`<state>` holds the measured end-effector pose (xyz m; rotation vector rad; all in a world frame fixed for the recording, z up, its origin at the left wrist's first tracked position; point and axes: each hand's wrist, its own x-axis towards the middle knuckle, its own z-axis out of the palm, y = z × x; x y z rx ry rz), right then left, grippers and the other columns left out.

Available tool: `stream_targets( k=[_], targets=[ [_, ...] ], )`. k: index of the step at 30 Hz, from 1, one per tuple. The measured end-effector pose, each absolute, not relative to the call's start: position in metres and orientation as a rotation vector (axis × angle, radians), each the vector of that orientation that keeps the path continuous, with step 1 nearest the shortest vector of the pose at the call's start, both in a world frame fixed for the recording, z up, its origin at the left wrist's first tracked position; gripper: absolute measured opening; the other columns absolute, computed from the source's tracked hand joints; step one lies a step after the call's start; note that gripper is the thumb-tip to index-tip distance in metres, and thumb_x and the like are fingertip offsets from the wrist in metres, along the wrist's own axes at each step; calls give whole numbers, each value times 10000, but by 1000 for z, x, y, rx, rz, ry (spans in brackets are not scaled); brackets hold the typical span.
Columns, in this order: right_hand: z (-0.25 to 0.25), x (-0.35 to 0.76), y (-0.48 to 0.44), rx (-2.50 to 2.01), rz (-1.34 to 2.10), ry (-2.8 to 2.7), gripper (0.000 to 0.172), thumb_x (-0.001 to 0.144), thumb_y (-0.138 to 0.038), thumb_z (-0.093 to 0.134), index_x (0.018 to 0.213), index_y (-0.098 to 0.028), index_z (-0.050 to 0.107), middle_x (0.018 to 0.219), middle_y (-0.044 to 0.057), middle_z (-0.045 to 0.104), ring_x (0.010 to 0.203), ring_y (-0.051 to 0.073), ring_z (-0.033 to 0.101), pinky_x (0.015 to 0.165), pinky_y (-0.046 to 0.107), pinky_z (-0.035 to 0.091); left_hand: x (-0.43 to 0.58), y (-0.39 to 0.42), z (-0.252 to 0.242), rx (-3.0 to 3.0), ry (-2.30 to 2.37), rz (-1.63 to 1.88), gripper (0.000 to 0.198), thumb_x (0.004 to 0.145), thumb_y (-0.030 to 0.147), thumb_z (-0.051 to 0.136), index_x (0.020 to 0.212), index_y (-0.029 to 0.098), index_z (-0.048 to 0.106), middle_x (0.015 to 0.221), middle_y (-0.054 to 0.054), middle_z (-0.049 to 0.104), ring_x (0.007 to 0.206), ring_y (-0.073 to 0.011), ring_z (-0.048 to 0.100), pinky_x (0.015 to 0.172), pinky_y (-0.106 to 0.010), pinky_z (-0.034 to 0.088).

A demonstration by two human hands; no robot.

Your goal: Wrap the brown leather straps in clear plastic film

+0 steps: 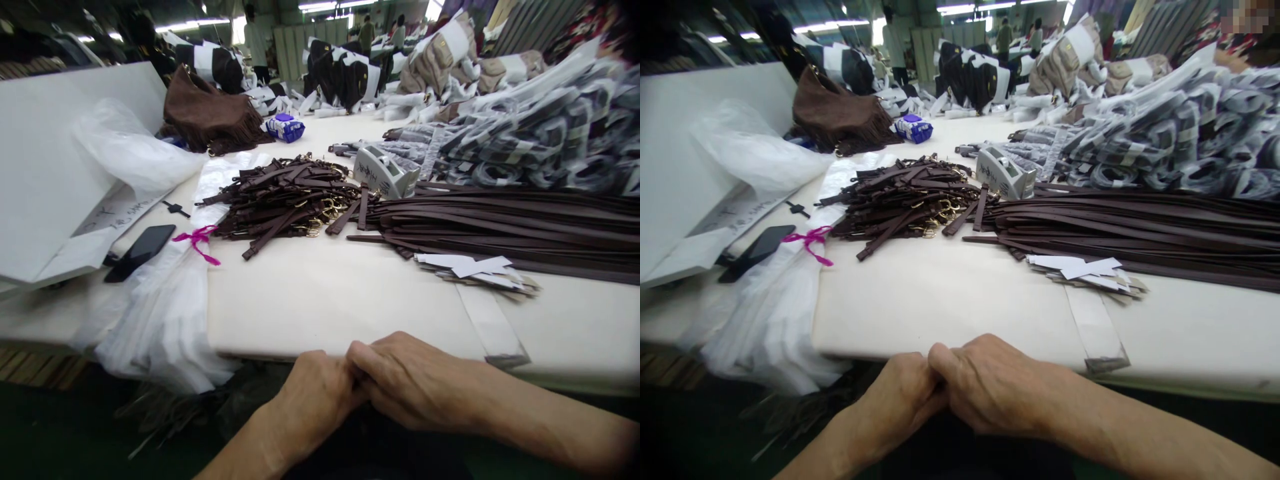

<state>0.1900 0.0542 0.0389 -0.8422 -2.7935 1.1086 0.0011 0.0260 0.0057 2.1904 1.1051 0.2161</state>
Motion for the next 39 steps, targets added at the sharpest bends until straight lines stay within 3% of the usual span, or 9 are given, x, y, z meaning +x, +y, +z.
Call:
stream_targets(
  k=[5, 10, 14, 15, 18, 21, 27, 33, 39],
  targets=[
    [31, 194, 61, -1006, 1409, -2483, 108, 857, -224, 493, 948, -191, 445, 746, -16, 567, 626, 110, 496, 557, 203, 360, -5, 30, 9, 1999, 1123, 161, 360, 759, 506, 586, 795, 148, 602, 664, -2, 630, 587, -149, 573, 505, -200, 364],
    [21, 181, 50, -909, 1387, -2475, 50, 835, -159, 504, 876, -183, 488, 761, -17, 576, 640, 104, 506, 587, 203, 371, 0, 34, 7, 1745, 934, 266, 339, 698, 259, 707, 1014, 202, 597, 879, 23, 659, 807, -162, 610, 676, -207, 446],
    [13, 182, 48, -935, 1348, -2345, 52, 839, -172, 522, 835, -180, 470, 720, -34, 552, 599, 86, 468, 562, 193, 346, -15, 34, 2, 1697, 955, 417, 965, 566, 306, 808, 1353, 217, 257, 1029, -27, 614, 913, -174, 584, 801, -261, 457],
    [13, 184, 49, -967, 1347, -2302, 67, 843, -192, 527, 822, -179, 466, 688, -43, 536, 573, 80, 446, 541, 189, 332, -20, 33, 1, 1754, 1007, 427, 1011, 545, 332, 817, 1360, 213, 231, 1047, -38, 602, 914, -178, 577, 806, -274, 456],
    [12, 190, 53, -1044, 1363, -2219, 107, 850, -240, 533, 802, -177, 461, 622, -60, 493, 529, 75, 393, 493, 182, 299, -29, 27, -5, 2050, 1234, 390, 587, 670, 380, 725, 1155, 174, 466, 964, -53, 612, 835, -192, 567, 734, -307, 456],
    [14, 188, 55, -1043, 1371, -2233, 93, 844, -222, 537, 804, -179, 465, 614, -61, 497, 525, 74, 400, 486, 178, 295, -24, 20, -15, 2306, 1341, 424, 257, 829, 379, 541, 913, 136, 538, 802, -61, 609, 697, -188, 552, 622, -309, 447],
    [20, 170, 50, -854, 1285, -2471, 56, 839, -161, 522, 807, -188, 485, 731, -22, 571, 639, 100, 503, 589, 195, 347, -10, 17, -19, 2389, 1145, 461, 190, 847, 335, 509, 812, 150, 530, 736, -42, 629, 677, -194, 581, 611, -312, 463],
    [15, 174, 50, -923, 1207, -2437, 83, 848, -207, 532, 804, -195, 462, 670, -41, 521, 571, 88, 446, 542, 192, 307, -40, 12, 0, 1881, 1163, 622, 563, 727, 204, 648, 1216, 196, 370, 1081, -50, 583, 980, -163, 564, 867, -298, 458],
    [17, 176, 51, -922, 1197, -2479, 95, 851, -222, 530, 803, -196, 452, 662, -48, 502, 558, 83, 416, 535, 196, 291, -55, 13, -4, 2014, 1044, 793, 204, 802, 62, 485, 954, 179, 553, 1067, -51, 595, 999, -123, 571, 869, -228, 453]
  ],
)
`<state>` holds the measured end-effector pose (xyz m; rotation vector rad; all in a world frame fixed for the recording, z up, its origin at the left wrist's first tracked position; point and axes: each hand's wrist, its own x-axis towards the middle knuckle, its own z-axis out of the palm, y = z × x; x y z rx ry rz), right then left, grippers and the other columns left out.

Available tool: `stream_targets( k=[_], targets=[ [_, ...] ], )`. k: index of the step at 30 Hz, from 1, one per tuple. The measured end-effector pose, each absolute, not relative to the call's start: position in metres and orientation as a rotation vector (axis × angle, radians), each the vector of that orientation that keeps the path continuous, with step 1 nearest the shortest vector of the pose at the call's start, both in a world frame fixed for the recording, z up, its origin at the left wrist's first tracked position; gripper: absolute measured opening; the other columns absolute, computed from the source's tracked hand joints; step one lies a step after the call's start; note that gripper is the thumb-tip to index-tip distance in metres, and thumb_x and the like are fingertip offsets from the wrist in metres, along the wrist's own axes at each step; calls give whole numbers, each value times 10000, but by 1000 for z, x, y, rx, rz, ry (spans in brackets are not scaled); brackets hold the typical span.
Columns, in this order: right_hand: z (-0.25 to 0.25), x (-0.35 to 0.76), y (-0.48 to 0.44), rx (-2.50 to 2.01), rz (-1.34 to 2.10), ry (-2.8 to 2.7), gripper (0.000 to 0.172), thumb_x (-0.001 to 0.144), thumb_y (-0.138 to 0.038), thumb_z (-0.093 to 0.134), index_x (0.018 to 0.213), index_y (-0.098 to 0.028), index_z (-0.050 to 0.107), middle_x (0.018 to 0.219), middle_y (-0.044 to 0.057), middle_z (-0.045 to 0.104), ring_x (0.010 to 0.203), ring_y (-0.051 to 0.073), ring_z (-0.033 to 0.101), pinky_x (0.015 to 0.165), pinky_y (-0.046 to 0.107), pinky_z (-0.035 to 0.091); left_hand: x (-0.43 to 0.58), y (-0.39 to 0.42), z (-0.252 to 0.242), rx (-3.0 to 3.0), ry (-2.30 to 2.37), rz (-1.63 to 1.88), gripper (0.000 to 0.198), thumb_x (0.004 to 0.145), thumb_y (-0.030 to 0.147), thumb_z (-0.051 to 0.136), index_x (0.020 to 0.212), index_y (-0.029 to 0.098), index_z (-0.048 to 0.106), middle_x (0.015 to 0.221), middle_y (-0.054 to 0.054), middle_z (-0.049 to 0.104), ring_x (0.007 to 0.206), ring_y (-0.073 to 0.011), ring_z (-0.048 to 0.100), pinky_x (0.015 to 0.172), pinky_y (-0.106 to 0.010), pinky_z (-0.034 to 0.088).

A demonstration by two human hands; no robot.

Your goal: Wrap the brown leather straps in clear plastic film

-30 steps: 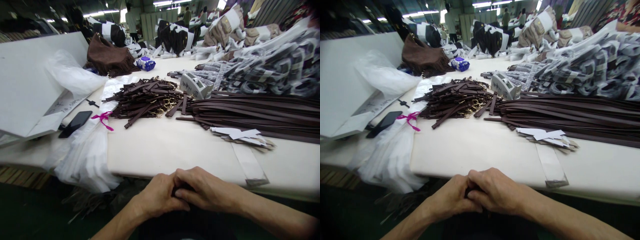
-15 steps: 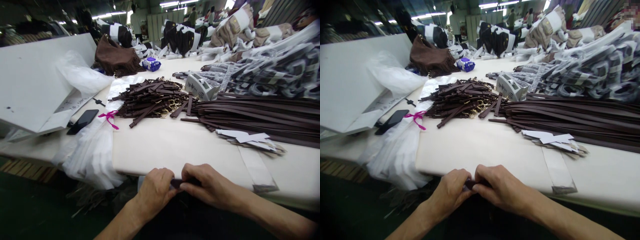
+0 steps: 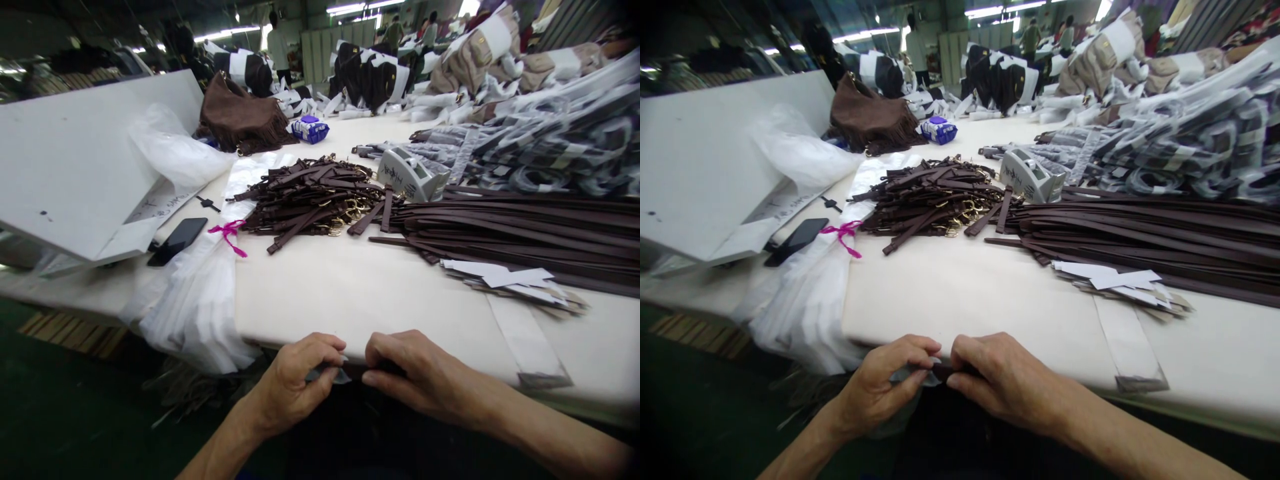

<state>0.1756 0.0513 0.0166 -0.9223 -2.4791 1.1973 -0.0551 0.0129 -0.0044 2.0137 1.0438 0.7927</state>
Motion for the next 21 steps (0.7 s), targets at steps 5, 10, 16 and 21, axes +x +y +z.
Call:
stream_targets(
  k=[5, 10, 16, 21],
  targets=[
    [21, 172, 53, -899, 1257, -2505, 84, 853, -215, 525, 806, -197, 458, 676, -46, 505, 572, 85, 428, 541, 192, 305, -51, 19, -4, 2168, 909, 743, 170, 844, 83, 452, 942, 167, 564, 1045, -69, 602, 968, -133, 579, 835, -226, 470],
    [13, 166, 54, -870, 1344, -2398, 102, 844, -233, 555, 822, -185, 468, 700, -39, 541, 595, 84, 466, 550, 184, 326, -40, 19, 2, 2156, 962, 790, 104, 863, 158, 450, 934, 176, 524, 1012, -64, 604, 957, -150, 564, 856, -277, 458],
    [16, 166, 58, -914, 1491, -2230, 156, 819, -245, 597, 913, -193, 484, 740, -41, 567, 634, 88, 485, 580, 180, 358, -39, 16, -8, 2221, 1123, 542, 243, 826, 339, 551, 977, 151, 522, 836, -43, 629, 733, -162, 583, 659, -263, 463],
    [15, 192, 64, -1135, 1770, -2210, 254, 886, -408, 471, 980, -181, 531, 742, -15, 537, 630, 103, 463, 552, 203, 351, -44, 15, -16, 2306, 1196, 651, 277, 879, 410, 447, 845, 145, 520, 701, -22, 579, 622, -138, 536, 576, -233, 413]
  ],
)
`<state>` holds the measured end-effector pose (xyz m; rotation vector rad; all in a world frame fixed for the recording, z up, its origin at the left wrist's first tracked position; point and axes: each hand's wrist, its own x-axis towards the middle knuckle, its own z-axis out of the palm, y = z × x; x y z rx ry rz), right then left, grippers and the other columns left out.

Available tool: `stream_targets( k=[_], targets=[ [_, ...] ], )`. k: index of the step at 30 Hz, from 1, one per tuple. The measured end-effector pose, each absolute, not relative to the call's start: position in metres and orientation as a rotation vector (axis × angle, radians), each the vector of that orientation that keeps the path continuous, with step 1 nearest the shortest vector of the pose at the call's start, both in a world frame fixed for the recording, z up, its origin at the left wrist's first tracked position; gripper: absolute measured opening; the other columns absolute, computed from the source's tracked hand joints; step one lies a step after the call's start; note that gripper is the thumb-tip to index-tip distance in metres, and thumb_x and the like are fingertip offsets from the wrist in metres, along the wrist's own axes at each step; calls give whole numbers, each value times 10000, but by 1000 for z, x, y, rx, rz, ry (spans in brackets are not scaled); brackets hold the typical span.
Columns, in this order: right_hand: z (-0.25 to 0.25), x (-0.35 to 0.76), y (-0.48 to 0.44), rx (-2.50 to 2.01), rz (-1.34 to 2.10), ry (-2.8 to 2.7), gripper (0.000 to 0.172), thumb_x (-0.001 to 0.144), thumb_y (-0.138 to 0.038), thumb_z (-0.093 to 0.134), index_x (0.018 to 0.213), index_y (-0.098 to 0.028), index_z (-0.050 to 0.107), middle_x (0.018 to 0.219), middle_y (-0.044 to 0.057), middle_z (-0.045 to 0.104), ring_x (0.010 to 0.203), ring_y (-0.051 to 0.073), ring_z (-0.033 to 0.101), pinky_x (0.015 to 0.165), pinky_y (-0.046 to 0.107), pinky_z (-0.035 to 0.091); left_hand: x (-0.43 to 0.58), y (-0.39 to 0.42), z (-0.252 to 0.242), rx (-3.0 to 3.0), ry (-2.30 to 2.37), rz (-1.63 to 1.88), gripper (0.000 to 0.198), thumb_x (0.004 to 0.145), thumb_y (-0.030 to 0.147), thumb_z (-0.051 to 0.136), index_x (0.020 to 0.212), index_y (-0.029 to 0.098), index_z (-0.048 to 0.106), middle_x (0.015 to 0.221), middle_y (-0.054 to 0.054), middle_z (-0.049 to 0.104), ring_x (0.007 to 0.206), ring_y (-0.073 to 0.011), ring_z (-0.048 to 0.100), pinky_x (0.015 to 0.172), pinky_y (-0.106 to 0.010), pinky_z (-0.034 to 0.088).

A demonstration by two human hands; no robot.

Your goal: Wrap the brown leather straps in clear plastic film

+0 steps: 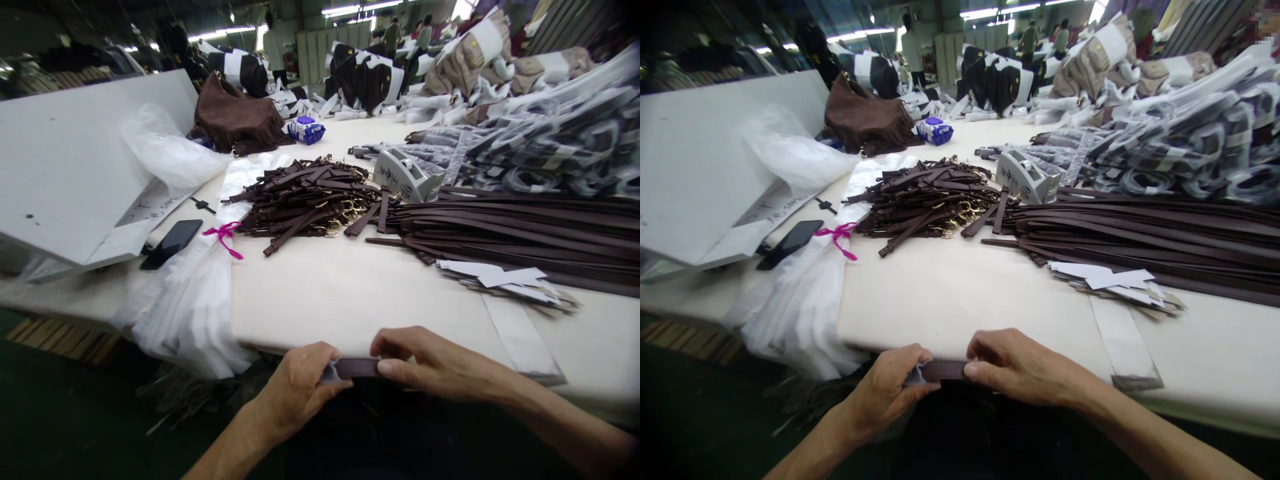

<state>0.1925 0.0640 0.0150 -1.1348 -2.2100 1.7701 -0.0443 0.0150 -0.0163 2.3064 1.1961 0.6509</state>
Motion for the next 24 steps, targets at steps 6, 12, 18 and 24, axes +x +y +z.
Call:
stream_targets(
  k=[6, 12, 18, 24],
  targets=[
    [8, 204, 58, -1070, 2083, -2041, 340, 815, -500, 538, 790, -167, 478, 635, -56, 414, 566, 83, 361, 488, 194, 270, -42, 20, -8, 2235, 1192, 495, 139, 829, 287, 551, 874, 164, 504, 742, -11, 595, 644, -129, 545, 582, -215, 399],
    [25, 176, 52, -1243, 1544, -2240, 209, 754, -348, 637, 775, -164, 541, 672, -33, 540, 603, 106, 446, 527, 213, 295, -21, 19, -5, 2306, 1140, 408, 193, 788, 209, 557, 953, 166, 466, 778, -30, 622, 676, -173, 577, 594, -255, 412],
    [23, 192, 60, -1304, 1661, -2228, 116, 810, -278, 549, 837, -170, 582, 643, -31, 530, 584, 109, 448, 506, 209, 307, -25, 16, -9, 2045, 1321, 476, 392, 769, 254, 617, 1083, 188, 392, 689, 41, 557, 568, -116, 538, 534, -201, 365],
    [16, 175, 38, -1265, 1004, -2466, 64, 820, -191, 520, 771, -164, 550, 648, -8, 548, 565, 129, 468, 525, 245, 319, -7, 17, -9, 1899, 1316, 322, 455, 761, 295, 633, 1124, 191, 377, 669, 49, 562, 572, -121, 547, 522, -197, 352]
  ],
)
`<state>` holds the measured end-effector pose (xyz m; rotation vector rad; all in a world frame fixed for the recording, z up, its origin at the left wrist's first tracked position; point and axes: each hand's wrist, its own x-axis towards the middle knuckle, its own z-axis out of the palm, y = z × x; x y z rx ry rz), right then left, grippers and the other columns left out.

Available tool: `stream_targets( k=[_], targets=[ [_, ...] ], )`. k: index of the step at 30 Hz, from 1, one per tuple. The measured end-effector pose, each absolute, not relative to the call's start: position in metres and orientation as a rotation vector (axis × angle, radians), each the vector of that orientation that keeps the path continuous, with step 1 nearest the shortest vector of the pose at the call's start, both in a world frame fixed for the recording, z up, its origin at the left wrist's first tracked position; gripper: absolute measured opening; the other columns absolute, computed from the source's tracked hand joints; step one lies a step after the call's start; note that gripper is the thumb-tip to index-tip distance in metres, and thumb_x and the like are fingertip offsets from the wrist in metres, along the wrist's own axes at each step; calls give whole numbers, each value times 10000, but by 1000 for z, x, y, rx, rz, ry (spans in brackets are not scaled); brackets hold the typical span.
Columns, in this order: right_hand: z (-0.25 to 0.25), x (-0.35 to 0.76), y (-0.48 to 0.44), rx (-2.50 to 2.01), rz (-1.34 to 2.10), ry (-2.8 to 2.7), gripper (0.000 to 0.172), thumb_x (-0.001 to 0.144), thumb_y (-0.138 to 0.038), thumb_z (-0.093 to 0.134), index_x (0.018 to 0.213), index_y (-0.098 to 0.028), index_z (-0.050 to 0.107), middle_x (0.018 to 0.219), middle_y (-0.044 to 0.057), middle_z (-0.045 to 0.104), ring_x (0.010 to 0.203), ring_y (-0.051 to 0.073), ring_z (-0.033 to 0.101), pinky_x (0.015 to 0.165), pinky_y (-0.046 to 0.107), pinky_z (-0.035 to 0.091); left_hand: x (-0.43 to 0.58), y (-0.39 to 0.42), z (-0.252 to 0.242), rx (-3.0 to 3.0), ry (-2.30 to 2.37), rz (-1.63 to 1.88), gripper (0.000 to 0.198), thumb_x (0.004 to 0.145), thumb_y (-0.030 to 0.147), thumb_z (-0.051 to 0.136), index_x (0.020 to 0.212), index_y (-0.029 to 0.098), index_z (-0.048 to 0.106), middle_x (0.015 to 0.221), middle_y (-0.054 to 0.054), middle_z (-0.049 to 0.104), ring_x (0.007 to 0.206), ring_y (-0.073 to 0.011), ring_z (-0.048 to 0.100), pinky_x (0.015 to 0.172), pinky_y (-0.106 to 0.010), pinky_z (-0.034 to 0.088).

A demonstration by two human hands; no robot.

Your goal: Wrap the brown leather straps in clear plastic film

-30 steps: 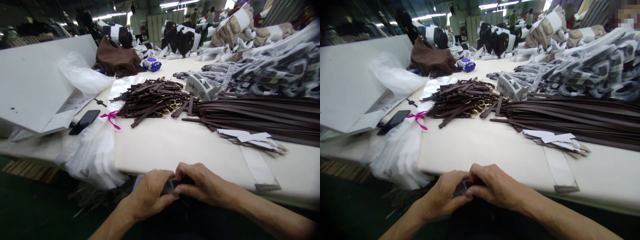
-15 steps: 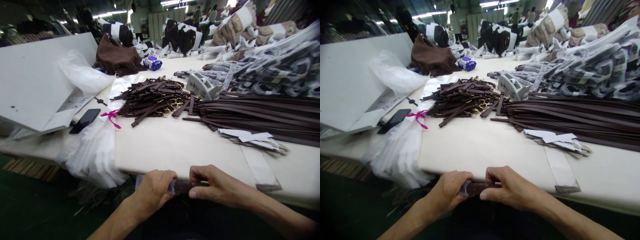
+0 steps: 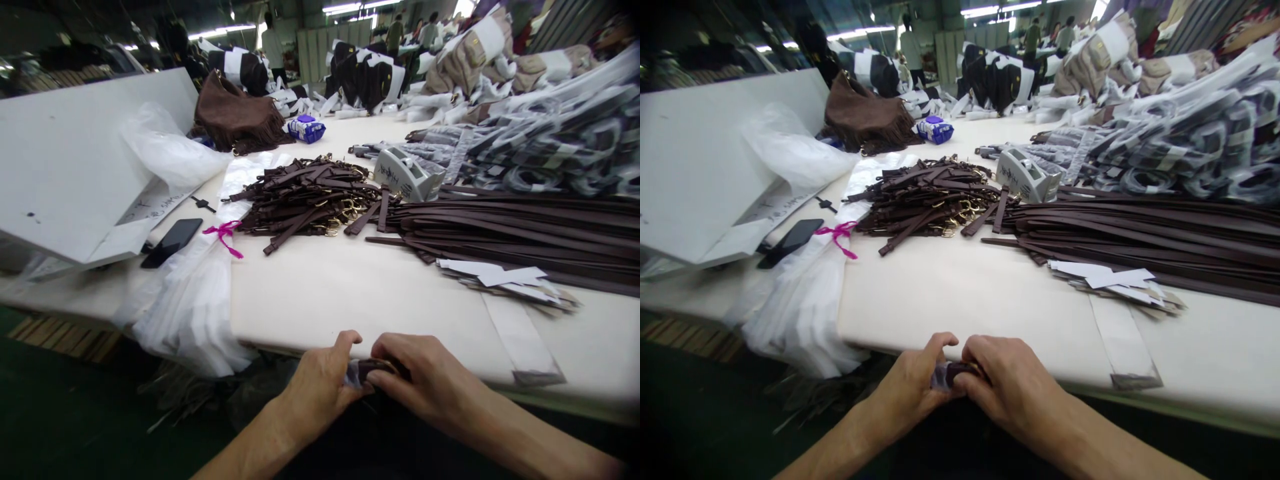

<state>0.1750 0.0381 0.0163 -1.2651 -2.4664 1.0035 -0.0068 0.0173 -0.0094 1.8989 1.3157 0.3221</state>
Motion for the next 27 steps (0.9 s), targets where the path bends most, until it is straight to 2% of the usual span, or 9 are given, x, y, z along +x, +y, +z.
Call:
stream_targets(
  k=[3, 5, 7, 9, 11, 12, 15, 21, 27],
  targets=[
    [11, 167, 28, -1043, 563, -2536, 83, 846, -159, 486, 784, -153, 541, 688, 32, 568, 598, 161, 505, 538, 270, 323, -2, 19, -9, 1891, 1289, 330, 458, 770, 270, 610, 1146, 186, 363, 641, 58, 556, 543, -122, 537, 494, -198, 347],
    [7, 167, 26, -1029, 518, -2483, 99, 860, -170, 478, 777, -161, 531, 670, 24, 561, 582, 155, 508, 533, 265, 328, -5, 19, -8, 1935, 1246, 397, 556, 752, 273, 638, 1200, 185, 319, 702, 43, 589, 597, -133, 564, 529, -208, 392],
    [5, 169, 27, -1122, 606, -2403, 102, 861, -201, 491, 770, -170, 525, 658, 12, 561, 568, 143, 516, 542, 255, 345, -11, 18, -8, 2075, 1258, 510, 601, 729, 323, 677, 1196, 179, 328, 826, -3, 621, 716, -164, 591, 630, -255, 448],
    [4, 171, 29, -1198, 664, -2342, 115, 862, -230, 495, 767, -173, 526, 645, 7, 559, 556, 136, 517, 544, 249, 352, -16, 15, -10, 2299, 1310, 590, 407, 762, 347, 644, 1061, 171, 430, 849, -33, 619, 747, -188, 584, 672, -307, 460],
    [4, 169, 30, -1231, 669, -2300, 133, 865, -244, 486, 761, -172, 530, 634, 7, 552, 543, 132, 504, 542, 248, 352, -17, 12, -14, 2506, 1380, 633, 186, 854, 330, 514, 915, 159, 475, 754, -39, 602, 671, -189, 565, 615, -320, 454],
    [5, 167, 30, -1251, 687, -2271, 141, 863, -247, 485, 754, -172, 532, 620, 4, 546, 530, 127, 493, 535, 246, 350, -15, 10, -17, 2574, 1421, 655, 169, 888, 315, 446, 901, 150, 480, 718, -41, 591, 635, -186, 554, 583, -320, 448],
    [8, 159, 32, -1351, 886, -2150, 145, 836, -255, 511, 719, -175, 538, 565, -17, 527, 495, 111, 464, 504, 227, 340, -7, 5, -26, 2659, 1543, 749, 229, 922, 282, 347, 995, 102, 469, 740, -72, 592, 643, -196, 557, 575, -339, 457],
    [14, 165, 39, -1269, 1241, -2148, 110, 818, -253, 536, 779, -163, 585, 640, -12, 576, 580, 114, 497, 549, 214, 357, -10, 8, -30, 2634, 1390, 692, 312, 934, 378, 293, 792, 165, 472, 643, -22, 560, 553, -154, 532, 500, -273, 433],
    [14, 180, 44, -1209, 1496, -2210, 207, 863, -290, 474, 755, -152, 584, 639, -24, 524, 584, 105, 430, 550, 214, 331, -16, 9, -30, 2469, 1346, 533, 372, 909, 462, 319, 815, 149, 496, 684, -33, 576, 581, -158, 531, 536, -274, 430]
  ],
)
